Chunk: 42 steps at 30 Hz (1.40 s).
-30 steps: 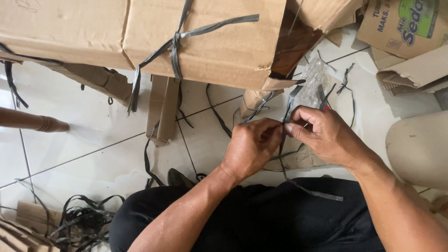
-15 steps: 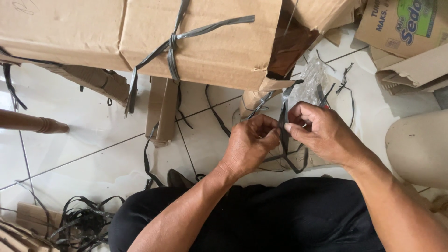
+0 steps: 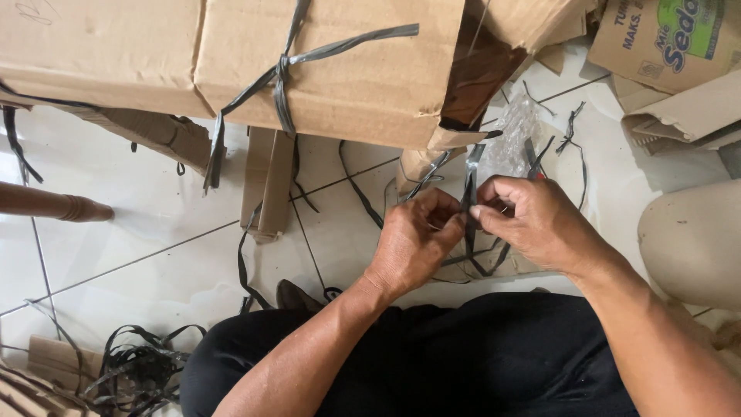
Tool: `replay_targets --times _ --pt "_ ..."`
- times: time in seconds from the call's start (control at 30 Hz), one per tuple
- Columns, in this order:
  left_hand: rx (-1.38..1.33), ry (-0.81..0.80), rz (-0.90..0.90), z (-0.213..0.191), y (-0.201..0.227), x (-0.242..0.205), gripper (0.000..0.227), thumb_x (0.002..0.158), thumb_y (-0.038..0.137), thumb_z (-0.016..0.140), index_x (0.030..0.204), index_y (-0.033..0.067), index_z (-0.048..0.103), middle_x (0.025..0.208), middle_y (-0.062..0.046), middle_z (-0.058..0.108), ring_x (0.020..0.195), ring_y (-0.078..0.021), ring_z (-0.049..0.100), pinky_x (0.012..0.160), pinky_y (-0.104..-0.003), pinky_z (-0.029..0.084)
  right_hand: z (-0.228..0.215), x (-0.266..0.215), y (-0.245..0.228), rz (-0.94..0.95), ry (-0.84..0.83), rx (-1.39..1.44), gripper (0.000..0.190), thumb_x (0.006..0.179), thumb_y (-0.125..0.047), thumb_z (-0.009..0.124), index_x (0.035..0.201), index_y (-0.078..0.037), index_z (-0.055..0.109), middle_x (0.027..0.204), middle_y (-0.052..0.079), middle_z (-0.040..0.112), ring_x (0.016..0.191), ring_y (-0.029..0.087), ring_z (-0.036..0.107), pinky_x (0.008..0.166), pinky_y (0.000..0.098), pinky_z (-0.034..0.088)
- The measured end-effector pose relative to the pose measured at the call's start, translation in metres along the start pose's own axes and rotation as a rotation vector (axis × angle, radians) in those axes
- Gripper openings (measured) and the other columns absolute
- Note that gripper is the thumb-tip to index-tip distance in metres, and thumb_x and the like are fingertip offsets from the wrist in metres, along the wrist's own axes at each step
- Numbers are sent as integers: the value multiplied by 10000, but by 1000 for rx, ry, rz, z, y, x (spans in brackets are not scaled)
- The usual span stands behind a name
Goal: Removing plastic straps and cardboard packaging from furniture components using a utility knife
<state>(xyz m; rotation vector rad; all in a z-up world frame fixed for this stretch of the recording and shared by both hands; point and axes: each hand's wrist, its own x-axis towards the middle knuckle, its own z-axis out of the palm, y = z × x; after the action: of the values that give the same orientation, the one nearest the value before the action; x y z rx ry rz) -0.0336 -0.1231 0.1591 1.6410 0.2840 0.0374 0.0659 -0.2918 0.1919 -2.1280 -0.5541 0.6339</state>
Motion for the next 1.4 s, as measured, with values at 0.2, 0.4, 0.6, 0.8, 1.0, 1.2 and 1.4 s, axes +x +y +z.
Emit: replay_targets --times 0.2,0.4,0.6,0.8,1.0,1.2,1.4 --pt "-148 -126 248 -2 7 -7 107 922 138 667 935 45 719 910 -173 732 921 -291 733 808 -388 614 -10 -3 -10 80 42 -21 70 957 -49 682 959 -29 750 857 227 786 477 229 692 697 416 650" --pt "631 -903 -74 13 22 -20 228 942 216 432 894 53 583 829 -120 674 710 -276 643 580 -413 472 -67 17 14 280 286 648 74 1068 -37 498 1072 -22 571 1055 187 688 947 314 703 858 446 636" --pt "1161 -1048 -176 17 -104 -11 267 931 210 590 968 -11 736 963 -184 750 876 -354 727 682 -449 589 -140 5 66 427 1010 915 354 993 18 398 1172 -160 646 732 -80 553 537 -4 458 436 132 369" --pt "1315 -793 -403 0 -53 11 572 981 583 607 1138 44 718 1199 -141 718 1095 -352 684 888 -513 549 -178 -7 128 209 1159 834 327 940 -487 457 1133 -304 649 929 -159 668 599 -68 378 454 148 188" --pt "571 81 -210 -3 -73 51 849 798 445 770 1502 112 431 748 -13 538 599 -177 463 568 -376 378 -120 9 98 320 827 643 145 1037 -121 545 1062 -147 685 614 -114 435 443 15 338 374 214 230" --pt "413 141 -142 33 -118 80 743 891 227 710 1534 7 410 1074 -146 656 1015 -251 693 779 -443 575 16 61 140 99 283 233 233 886 -217 635 1017 -94 783 555 37 638 550 174 641 549 322 515" --pt "415 14 159 -7 -167 116 435 950 221 753 1307 33 590 997 -171 664 931 -364 727 662 -452 606 73 97 142 107 54 240 275 914 -269 691 1137 -131 775 874 117 770 895 288 708 777 415 528"
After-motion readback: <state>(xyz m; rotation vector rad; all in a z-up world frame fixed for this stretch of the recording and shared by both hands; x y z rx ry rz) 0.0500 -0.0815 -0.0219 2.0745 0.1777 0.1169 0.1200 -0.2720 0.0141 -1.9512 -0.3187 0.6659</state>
